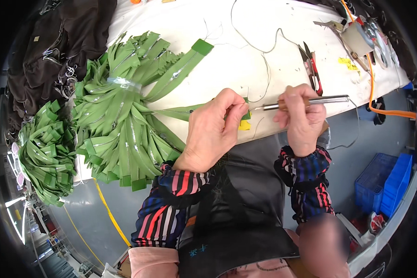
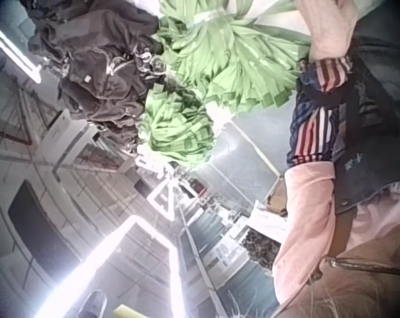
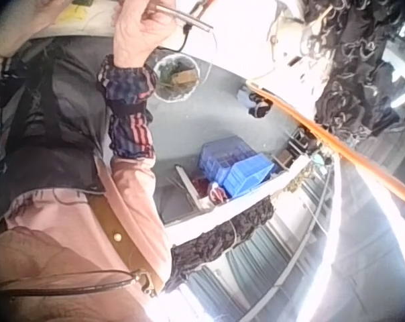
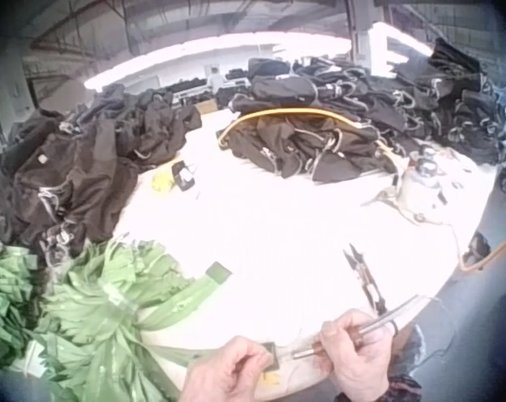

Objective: The worker is assembling and joining green material strips using a hand-held sewing or punching tool in a workshop setting.

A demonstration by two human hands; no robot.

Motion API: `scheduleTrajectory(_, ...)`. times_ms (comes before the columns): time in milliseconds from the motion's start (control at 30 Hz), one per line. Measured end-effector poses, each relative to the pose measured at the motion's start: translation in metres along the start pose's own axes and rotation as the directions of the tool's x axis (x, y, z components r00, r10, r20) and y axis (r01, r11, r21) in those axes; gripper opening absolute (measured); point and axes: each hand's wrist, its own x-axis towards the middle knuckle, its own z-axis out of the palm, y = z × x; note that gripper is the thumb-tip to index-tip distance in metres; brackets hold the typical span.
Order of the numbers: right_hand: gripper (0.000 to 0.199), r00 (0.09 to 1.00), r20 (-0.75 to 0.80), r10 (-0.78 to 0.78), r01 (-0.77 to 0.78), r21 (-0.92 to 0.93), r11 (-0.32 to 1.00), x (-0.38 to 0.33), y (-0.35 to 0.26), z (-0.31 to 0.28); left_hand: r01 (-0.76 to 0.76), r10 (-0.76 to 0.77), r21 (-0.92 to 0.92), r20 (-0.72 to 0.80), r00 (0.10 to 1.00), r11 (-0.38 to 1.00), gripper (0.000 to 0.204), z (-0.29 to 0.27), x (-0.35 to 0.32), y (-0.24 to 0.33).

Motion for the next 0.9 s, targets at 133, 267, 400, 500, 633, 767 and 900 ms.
scheduleTrajectory(133, 0.017, 0.992, 0.123, 0.027, -0.012, -0.120, 0.993, -0.0014, -0.0036, 0.0052, -0.022, 0.022, 0.041, -0.006, 1.000, 0.999, 0.007, -0.0023, -0.0017, 0.0013)
scheduleTrajectory(267, 0.018, 0.986, 0.159, 0.050, -0.019, -0.190, 0.982, -0.0008, -0.0045, 0.0063, -0.057, 0.058, 0.041, -0.014, 0.998, 0.997, 0.007, -0.0029, -0.0018, 0.0001)
scheduleTrajectory(400, 0.018, 0.986, 0.159, 0.051, -0.020, -0.192, 0.981, -0.0007, -0.0029, 0.0078, -0.048, 0.048, 0.044, -0.008, 0.999, 0.998, 0.007, -0.0046, -0.0018, 0.0000)
scheduleTrajectory(500, 0.018, 0.988, 0.152, 0.040, -0.004, -0.228, 0.974, -0.0008, -0.0035, 0.0076, -0.054, 0.054, 0.039, -0.006, 0.999, 0.998, 0.007, -0.0041, -0.0014, 0.0002)
scheduleTrajectory(633, 0.019, 0.989, 0.144, 0.030, 0.007, -0.246, 0.969, -0.0004, -0.0014, 0.0064, -0.049, 0.049, 0.042, -0.007, 0.999, 0.998, 0.007, -0.0023, -0.0006, 0.0001)
scheduleTrajectory(767, 0.020, 0.990, 0.141, 0.031, 0.010, -0.282, 0.959, -0.0002, -0.0011, 0.0067, -0.059, 0.060, 0.044, -0.020, 0.998, 0.997, 0.006, -0.0017, -0.0010, -0.0016)
scheduleTrajectory(900, 0.020, 0.990, 0.143, 0.003, 0.038, -0.282, 0.959, -0.0002, 0.0004, 0.0067, -0.050, 0.051, 0.036, -0.017, 0.999, 0.998, 0.006, -0.0014, -0.0006, -0.0015)
